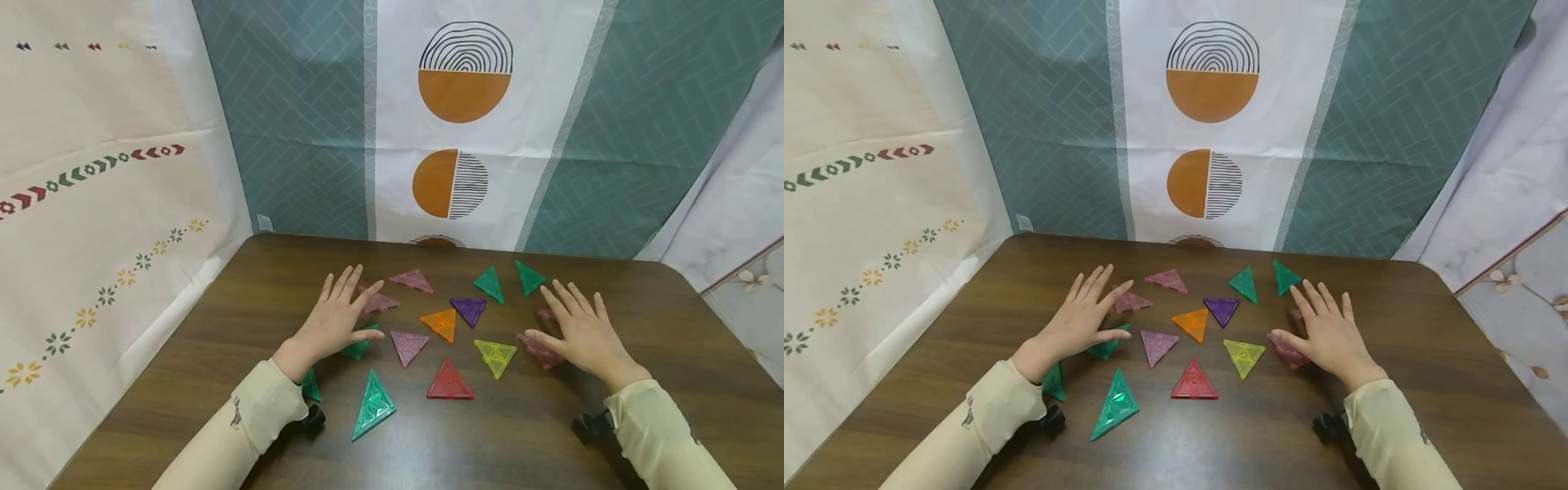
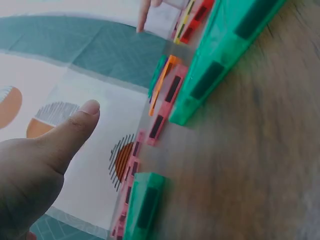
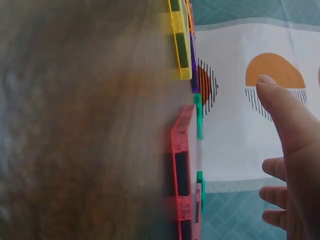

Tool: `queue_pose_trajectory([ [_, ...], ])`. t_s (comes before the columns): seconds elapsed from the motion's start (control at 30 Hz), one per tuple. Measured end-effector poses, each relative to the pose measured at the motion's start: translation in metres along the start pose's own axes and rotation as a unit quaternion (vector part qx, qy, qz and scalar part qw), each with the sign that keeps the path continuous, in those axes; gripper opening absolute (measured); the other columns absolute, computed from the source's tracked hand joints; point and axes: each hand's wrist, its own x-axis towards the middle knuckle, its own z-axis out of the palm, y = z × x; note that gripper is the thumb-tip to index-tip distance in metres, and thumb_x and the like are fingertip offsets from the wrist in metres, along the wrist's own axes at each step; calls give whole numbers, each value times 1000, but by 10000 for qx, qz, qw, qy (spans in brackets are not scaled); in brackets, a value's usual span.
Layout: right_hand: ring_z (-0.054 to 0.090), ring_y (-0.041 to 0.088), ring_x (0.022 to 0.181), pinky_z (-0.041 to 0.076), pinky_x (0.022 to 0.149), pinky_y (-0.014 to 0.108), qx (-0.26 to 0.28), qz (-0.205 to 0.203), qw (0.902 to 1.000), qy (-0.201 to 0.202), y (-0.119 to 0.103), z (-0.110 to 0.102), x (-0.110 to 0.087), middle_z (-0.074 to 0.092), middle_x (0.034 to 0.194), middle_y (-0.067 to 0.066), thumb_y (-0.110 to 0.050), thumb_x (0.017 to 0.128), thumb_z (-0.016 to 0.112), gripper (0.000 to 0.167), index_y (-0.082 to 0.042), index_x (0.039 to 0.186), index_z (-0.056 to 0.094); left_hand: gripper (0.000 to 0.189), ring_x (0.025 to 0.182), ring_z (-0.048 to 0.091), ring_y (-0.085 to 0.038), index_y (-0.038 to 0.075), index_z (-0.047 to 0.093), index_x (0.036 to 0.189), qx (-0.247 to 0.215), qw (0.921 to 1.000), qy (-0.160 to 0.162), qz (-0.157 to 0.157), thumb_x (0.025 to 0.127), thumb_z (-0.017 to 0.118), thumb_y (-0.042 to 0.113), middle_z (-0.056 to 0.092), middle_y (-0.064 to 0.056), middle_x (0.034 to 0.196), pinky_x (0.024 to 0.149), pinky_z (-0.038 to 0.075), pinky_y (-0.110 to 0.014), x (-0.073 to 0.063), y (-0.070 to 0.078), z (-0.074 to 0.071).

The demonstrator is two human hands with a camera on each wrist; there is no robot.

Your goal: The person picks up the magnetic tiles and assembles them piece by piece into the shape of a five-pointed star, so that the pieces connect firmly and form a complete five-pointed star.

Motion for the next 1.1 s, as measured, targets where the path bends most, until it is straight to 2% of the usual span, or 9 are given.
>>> queue_pose_trajectory([
  [0.33, 19, 47, 143, 3, 115, 66, 96, -89, 9999, 84, -10, -7, 1, 20, 159, 20, -65, 86, 55, 95, -7, 153, 22, 88, 146, 20, -40, 21, 33, 150, 6, 9994, 191, 306, 79, 67, 60, 23, -22, 157, 117, 14, -61, 1, 12, -12],
  [0.67, 39, 44, 133, 26, 108, 63, 133, -427, 9979, 478, -29, -18, 2, 43, 144, 22, -59, 85, 61, 87, -4, 147, 35, 78, 141, 31, -40, 14, 45, 142, -93, 9934, 553, 1005, 78, 74, 49, 37, -23, 150, 116, 24, -56, 0, 25, -21],
  [0.8, 47, 42, 126, 34, 103, 61, 263, -418, 9971, 576, -40, -22, 0, 48, 139, 21, -56, 87, 62, 81, -4, 145, 39, 76, 138, 38, -39, 14, 48, 139, -110, 9895, 698, 1259, 76, 78, 44, 42, -21, 147, 114, 29, -54, 0, 32, -22],
  [1.0, 56, 37, 117, 46, 94, 57, 543, -461, 9948, 729, -58, -25, -3, 55, 132, 17, -50, 89, 62, 68, -8, 141, 46, 75, 130, 49, -33, 13, 52, 136, -153, 9833, 857, 1596, 73, 81, 42, 51, -17, 140, 109, 39, -51, 0, 40, -20],
  [1.1, 57, 35, 117, 48, 91, 55, 693, -558, 9926, 831, -68, -22, -5, 59, 128, 14, -46, 91, 62, 61, -8, 137, 50, 72, 126, 51, -29, 12, 54, 133, -104, 9802, 893, 1762, 73, 81, 42, 54, -14, 136, 106, 42, -48, -1, 44, -16],
])
